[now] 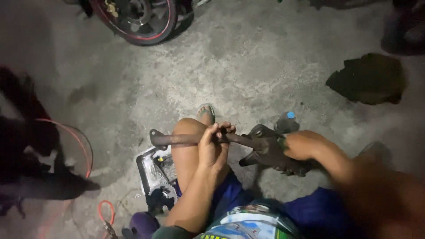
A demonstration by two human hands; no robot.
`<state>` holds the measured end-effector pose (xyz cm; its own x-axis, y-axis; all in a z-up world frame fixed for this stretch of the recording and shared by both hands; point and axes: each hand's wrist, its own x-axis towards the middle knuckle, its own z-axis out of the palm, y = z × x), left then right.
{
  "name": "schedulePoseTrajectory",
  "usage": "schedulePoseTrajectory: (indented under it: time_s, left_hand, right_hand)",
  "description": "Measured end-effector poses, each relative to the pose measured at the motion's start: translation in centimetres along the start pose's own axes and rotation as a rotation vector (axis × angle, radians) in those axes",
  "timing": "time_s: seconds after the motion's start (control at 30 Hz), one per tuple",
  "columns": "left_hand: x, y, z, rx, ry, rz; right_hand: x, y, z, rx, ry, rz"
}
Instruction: The person sits on the floor and scrubs a rusty metal exhaust pipe with a green abrasive pad. They hold the pipe with one hand and scrub the surface with the other, occasionally rotating the pipe to access different areas.
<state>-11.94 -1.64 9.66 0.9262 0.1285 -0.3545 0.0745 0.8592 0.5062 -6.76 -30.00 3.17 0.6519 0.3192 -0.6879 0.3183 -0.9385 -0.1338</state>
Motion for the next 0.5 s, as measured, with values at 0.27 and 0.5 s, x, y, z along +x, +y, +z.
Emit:
schedulePoseTrajectory:
  time_s: [0.27, 0.5]
  left_hand:
    - [0.9, 1.7, -2.4, -0.06, 0.105, -0.009]
    - [1.6, 1.5, -2.7, -0.064, 0.129, -0.027]
  right_hand:
    - [-1.8, -5.4, -0.7, 0.086, -0.104, -0.195]
    - [-1.3, -5.2, -0.4, 0.148, -0.053, -0.198]
